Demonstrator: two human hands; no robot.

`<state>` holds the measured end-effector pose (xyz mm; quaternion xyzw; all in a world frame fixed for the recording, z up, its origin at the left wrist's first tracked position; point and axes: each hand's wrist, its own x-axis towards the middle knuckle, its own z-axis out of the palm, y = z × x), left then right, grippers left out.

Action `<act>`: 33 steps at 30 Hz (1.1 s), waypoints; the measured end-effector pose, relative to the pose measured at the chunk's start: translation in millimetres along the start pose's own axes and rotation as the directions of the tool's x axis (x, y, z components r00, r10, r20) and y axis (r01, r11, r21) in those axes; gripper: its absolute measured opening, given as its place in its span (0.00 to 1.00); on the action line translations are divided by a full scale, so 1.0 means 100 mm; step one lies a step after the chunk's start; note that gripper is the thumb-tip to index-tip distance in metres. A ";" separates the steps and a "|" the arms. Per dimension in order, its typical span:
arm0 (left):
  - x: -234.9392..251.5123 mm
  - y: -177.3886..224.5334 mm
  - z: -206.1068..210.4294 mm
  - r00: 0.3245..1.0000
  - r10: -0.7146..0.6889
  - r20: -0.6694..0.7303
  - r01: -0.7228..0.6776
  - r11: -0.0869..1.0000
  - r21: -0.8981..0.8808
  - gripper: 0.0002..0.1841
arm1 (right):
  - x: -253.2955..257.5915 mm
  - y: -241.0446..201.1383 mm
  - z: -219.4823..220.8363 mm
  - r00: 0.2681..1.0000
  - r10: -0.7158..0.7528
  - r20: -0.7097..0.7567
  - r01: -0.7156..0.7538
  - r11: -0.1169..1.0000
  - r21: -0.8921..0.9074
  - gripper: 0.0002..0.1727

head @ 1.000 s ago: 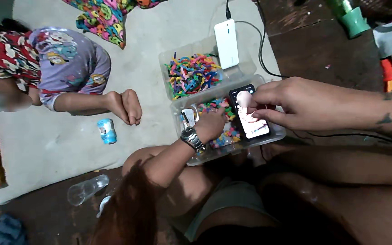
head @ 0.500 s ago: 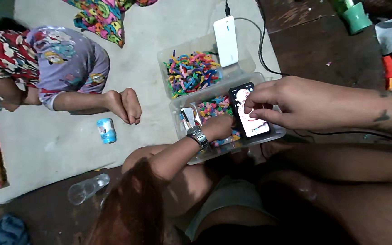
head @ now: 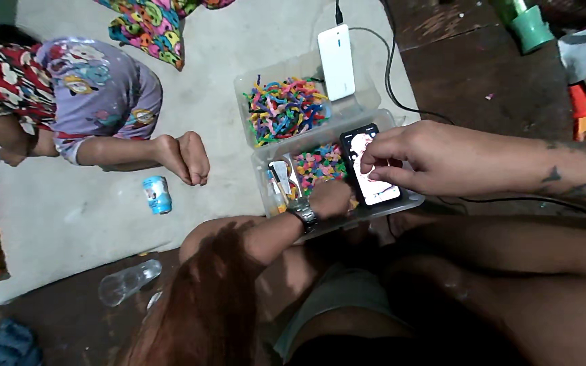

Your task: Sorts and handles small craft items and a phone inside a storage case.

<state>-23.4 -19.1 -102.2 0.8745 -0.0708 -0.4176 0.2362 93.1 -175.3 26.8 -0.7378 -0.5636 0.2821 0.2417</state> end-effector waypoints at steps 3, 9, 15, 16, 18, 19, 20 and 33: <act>-0.24 -0.01 -0.17 0.989 -0.024 -0.143 -0.005 0.979 -0.202 0.11 | 0.00 0.10 0.02 1.000 0.031 0.004 -0.031 0.999 0.036 0.06; -0.65 0.05 -0.28 0.911 -0.152 -0.384 -0.064 0.867 -0.494 0.10 | 0.03 0.07 0.16 0.941 0.318 0.113 -0.331 0.937 0.116 0.08; -0.83 0.25 -0.17 0.747 -0.133 -0.651 -0.212 0.881 -0.422 0.08 | 0.10 0.03 0.29 0.953 0.264 0.148 -0.286 0.947 0.150 0.09; -0.85 0.27 -0.17 0.728 -0.132 -0.673 -0.220 0.884 -0.412 0.08 | 0.12 0.01 0.28 0.961 0.244 0.130 -0.264 0.951 0.160 0.09; -0.89 0.29 -0.22 0.711 -0.129 -0.691 -0.221 0.892 -0.395 0.07 | 0.14 -0.02 0.24 0.979 0.184 0.085 -0.196 0.966 0.166 0.08; -0.92 0.28 -0.25 0.699 -0.117 -0.705 -0.220 0.903 -0.368 0.07 | 0.16 -0.05 0.21 0.986 0.156 0.065 -0.164 0.975 0.153 0.08; -0.95 0.28 -0.30 0.680 -0.096 -0.727 -0.220 0.919 -0.327 0.07 | 0.18 -0.08 0.17 0.991 0.125 0.045 -0.130 0.982 0.134 0.07; -1.44 0.29 -0.62 0.653 0.143 -0.743 -0.288 0.955 -0.070 0.03 | 0.35 -0.29 -0.13 0.964 0.178 0.196 -0.250 0.855 0.455 0.14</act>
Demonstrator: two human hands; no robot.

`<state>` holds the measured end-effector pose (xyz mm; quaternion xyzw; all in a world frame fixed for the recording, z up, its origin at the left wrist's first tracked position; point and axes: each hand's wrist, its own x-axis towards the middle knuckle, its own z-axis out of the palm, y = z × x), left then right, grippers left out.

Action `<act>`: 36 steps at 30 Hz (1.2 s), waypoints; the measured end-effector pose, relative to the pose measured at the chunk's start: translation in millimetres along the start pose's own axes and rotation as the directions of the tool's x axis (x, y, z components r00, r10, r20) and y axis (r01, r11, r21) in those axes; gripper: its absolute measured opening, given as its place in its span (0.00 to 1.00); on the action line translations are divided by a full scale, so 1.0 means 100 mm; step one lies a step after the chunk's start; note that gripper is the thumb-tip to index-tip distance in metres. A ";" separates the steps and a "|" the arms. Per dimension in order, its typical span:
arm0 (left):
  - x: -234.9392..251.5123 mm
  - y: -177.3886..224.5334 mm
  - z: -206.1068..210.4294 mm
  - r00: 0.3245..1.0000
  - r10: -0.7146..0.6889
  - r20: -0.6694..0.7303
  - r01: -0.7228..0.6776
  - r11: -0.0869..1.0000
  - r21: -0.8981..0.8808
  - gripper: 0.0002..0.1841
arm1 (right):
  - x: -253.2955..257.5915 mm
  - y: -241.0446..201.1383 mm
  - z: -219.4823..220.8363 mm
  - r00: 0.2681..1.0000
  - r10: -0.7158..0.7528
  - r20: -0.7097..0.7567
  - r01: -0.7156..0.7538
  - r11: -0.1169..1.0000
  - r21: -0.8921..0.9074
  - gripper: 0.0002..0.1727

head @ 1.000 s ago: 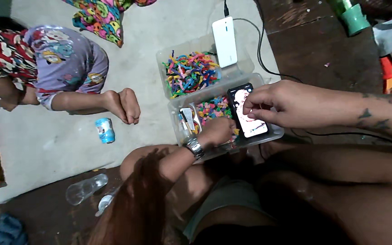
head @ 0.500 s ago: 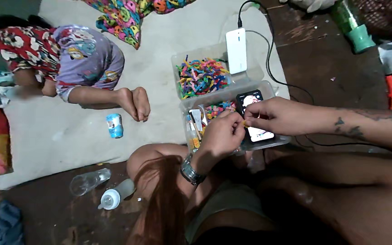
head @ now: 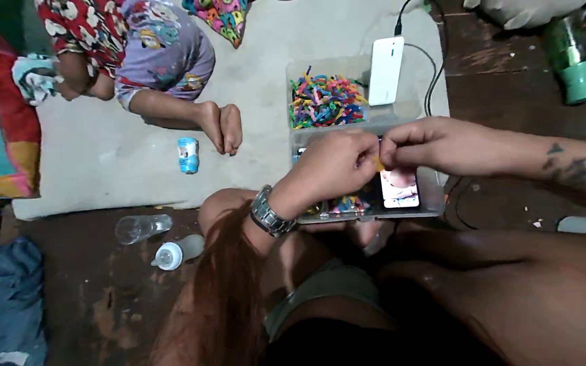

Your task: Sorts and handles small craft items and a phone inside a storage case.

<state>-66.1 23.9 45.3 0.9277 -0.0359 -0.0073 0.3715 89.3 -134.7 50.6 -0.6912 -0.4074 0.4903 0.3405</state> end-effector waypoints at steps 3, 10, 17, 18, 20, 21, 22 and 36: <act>-0.12 0.02 -0.04 0.985 -0.059 -0.162 0.022 0.976 -0.219 0.06 | 0.05 -0.15 -0.03 0.989 0.147 -0.005 -0.137 0.932 0.336 0.16; -0.23 -0.08 -0.06 0.871 0.090 -0.484 -0.201 0.963 -0.182 0.04 | 0.18 -0.52 0.10 0.982 0.190 0.010 -0.156 0.772 0.616 0.12; -0.35 0.04 0.01 0.870 -0.091 -0.484 -0.134 0.903 -0.409 0.05 | 0.11 -0.48 0.24 0.985 -0.152 -0.080 0.169 0.940 0.297 0.16; -0.37 0.09 0.01 0.882 -0.146 -0.448 -0.105 0.865 -0.490 0.05 | 0.11 -0.43 0.23 0.951 -0.285 -0.116 0.301 0.940 0.159 0.15; -0.42 0.16 0.00 0.904 -0.223 -0.366 -0.057 0.784 -0.618 0.06 | 0.13 -0.35 0.19 0.799 -0.588 -0.123 0.565 0.806 -0.176 0.11; -0.46 0.19 -0.01 0.914 -0.248 -0.322 -0.037 0.738 -0.673 0.07 | 0.13 -0.34 0.16 0.706 -0.704 -0.083 0.642 0.684 -0.345 0.10; -0.49 0.21 -0.02 0.922 -0.272 -0.274 -0.009 0.694 -0.720 0.07 | 0.13 -0.35 0.14 0.620 -0.784 -0.021 0.676 0.548 -0.492 0.10; -0.33 0.25 0.01 0.863 -0.281 -0.419 0.023 0.852 -0.523 0.06 | -0.01 -0.46 0.15 0.912 -0.386 -0.140 0.352 0.911 -0.216 0.12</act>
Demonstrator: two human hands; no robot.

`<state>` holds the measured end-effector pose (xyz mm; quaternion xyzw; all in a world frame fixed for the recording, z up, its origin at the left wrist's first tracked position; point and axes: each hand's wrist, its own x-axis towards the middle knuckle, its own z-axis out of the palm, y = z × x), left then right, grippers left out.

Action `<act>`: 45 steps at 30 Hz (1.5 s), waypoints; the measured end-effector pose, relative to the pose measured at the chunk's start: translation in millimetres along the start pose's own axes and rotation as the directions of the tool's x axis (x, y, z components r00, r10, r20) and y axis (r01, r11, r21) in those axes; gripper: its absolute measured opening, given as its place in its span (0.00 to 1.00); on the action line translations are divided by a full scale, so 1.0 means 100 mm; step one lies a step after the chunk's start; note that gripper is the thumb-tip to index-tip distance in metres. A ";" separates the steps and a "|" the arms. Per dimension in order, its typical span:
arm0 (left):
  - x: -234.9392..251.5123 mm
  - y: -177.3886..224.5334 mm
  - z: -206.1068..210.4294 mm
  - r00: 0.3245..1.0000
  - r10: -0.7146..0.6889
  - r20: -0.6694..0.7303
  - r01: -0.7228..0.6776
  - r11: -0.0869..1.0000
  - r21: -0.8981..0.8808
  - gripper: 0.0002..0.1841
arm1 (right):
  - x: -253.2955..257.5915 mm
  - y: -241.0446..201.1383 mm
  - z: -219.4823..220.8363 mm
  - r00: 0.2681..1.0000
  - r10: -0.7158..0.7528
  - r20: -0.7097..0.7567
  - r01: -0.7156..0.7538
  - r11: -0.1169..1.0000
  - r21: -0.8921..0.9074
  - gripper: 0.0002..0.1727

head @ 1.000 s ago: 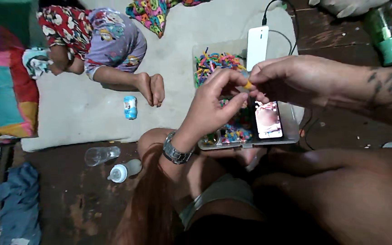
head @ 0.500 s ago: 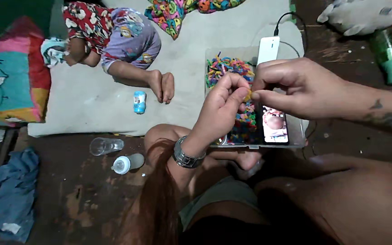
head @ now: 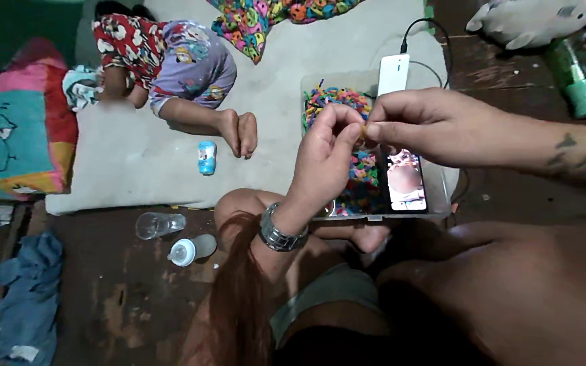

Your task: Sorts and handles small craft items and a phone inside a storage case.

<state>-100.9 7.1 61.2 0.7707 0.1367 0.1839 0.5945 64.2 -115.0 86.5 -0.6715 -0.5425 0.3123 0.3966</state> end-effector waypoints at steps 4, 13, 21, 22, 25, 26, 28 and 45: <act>0.07 -0.07 0.05 0.994 0.103 -0.037 -0.103 0.995 0.016 0.05 | 0.03 0.02 0.05 1.000 -0.017 -0.021 0.019 0.998 0.056 0.09; 0.09 -0.20 0.04 0.999 -0.017 0.030 0.021 0.989 -0.148 0.05 | 0.06 0.15 0.00 0.786 -0.603 0.137 0.536 0.555 -0.636 0.09; 0.13 -0.17 0.11 1.000 -0.015 0.025 0.018 0.995 -0.099 0.14 | -0.02 0.19 0.09 0.991 -0.087 -0.097 0.067 0.978 -0.198 0.07; 0.13 -0.19 0.11 1.000 -0.016 0.021 0.017 0.997 -0.073 0.15 | -0.03 0.20 0.09 0.994 -0.057 -0.092 0.041 0.985 -0.168 0.06; 0.09 -0.25 0.11 0.999 -0.017 0.038 0.019 0.998 -0.056 0.14 | -0.05 0.20 0.07 0.996 -0.047 -0.072 0.036 0.988 -0.147 0.05; 0.06 -0.26 0.10 0.999 -0.014 0.052 0.017 0.998 -0.061 0.13 | -0.06 0.19 0.07 0.997 -0.044 -0.068 0.033 0.988 -0.149 0.06; 0.04 -0.25 0.09 0.998 -0.018 0.066 0.022 0.998 -0.053 0.12 | -0.06 0.16 0.06 0.998 0.007 -0.059 -0.014 0.992 -0.128 0.05; 0.05 -0.37 0.16 0.995 -0.061 0.080 0.077 0.976 -0.203 0.06 | -0.03 0.32 0.14 0.964 -0.193 -0.181 0.143 0.956 -0.258 0.05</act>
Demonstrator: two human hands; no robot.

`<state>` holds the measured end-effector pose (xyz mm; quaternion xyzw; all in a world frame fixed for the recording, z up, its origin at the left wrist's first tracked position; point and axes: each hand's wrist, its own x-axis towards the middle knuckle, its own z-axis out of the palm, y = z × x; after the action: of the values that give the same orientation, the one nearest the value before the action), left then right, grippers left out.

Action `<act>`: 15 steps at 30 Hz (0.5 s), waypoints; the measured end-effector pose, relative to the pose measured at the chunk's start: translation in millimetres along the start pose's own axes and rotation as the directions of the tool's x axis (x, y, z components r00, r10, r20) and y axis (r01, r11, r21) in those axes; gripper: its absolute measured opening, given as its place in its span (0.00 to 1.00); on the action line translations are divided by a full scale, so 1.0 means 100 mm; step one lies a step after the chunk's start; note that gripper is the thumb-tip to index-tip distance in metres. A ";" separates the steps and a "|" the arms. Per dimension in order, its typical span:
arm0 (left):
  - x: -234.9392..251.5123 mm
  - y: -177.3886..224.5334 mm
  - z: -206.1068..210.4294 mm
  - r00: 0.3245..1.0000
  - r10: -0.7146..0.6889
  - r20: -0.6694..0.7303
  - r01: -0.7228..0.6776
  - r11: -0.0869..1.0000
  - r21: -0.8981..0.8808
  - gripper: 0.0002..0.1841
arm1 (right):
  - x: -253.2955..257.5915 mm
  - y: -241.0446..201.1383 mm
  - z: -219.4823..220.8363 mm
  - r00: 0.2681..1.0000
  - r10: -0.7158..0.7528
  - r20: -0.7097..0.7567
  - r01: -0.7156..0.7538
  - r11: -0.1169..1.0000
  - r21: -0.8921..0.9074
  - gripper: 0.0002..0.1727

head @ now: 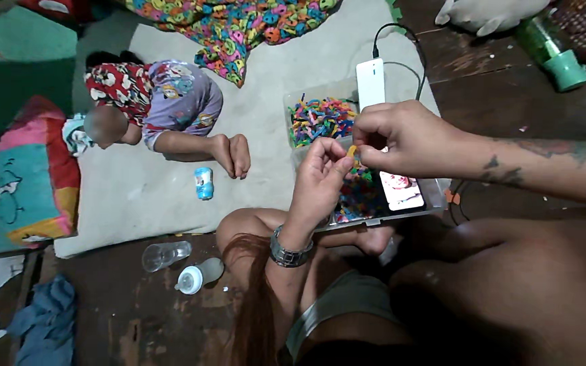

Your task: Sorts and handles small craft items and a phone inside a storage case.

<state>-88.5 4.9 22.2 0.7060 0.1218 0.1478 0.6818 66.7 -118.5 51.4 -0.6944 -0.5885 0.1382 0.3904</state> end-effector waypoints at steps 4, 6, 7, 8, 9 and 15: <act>0.00 -0.03 0.00 0.999 -0.036 -0.019 0.034 0.996 -0.084 0.07 | 0.01 -0.06 0.00 0.998 0.052 0.040 -0.053 0.998 0.044 0.03; 0.00 0.00 0.03 0.998 -0.044 -0.045 0.038 0.992 -0.123 0.07 | 0.02 -0.11 -0.02 0.972 0.213 0.099 -0.228 0.957 0.180 0.03; -0.01 0.01 0.04 0.997 -0.055 -0.053 0.047 0.989 -0.143 0.08 | 0.03 -0.13 -0.03 0.956 0.264 0.130 -0.288 0.928 0.235 0.03; -0.01 0.02 0.04 0.996 -0.068 -0.051 0.060 0.986 -0.157 0.08 | 0.04 -0.13 -0.03 0.948 0.282 0.146 -0.313 0.910 0.273 0.04; -0.01 0.03 0.03 0.995 -0.085 -0.042 0.077 0.983 -0.168 0.08 | 0.03 -0.13 -0.02 0.951 0.273 0.146 -0.305 0.908 0.287 0.03; 0.00 -0.02 -0.08 0.998 -0.054 -0.013 0.055 0.998 0.031 0.10 | 0.01 -0.07 -0.03 0.994 0.054 0.098 -0.052 0.999 -0.015 0.04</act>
<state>-91.6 12.8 20.9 0.7120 0.1474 0.1315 0.6738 64.1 -118.2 58.1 -0.7046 -0.5892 0.1789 0.3527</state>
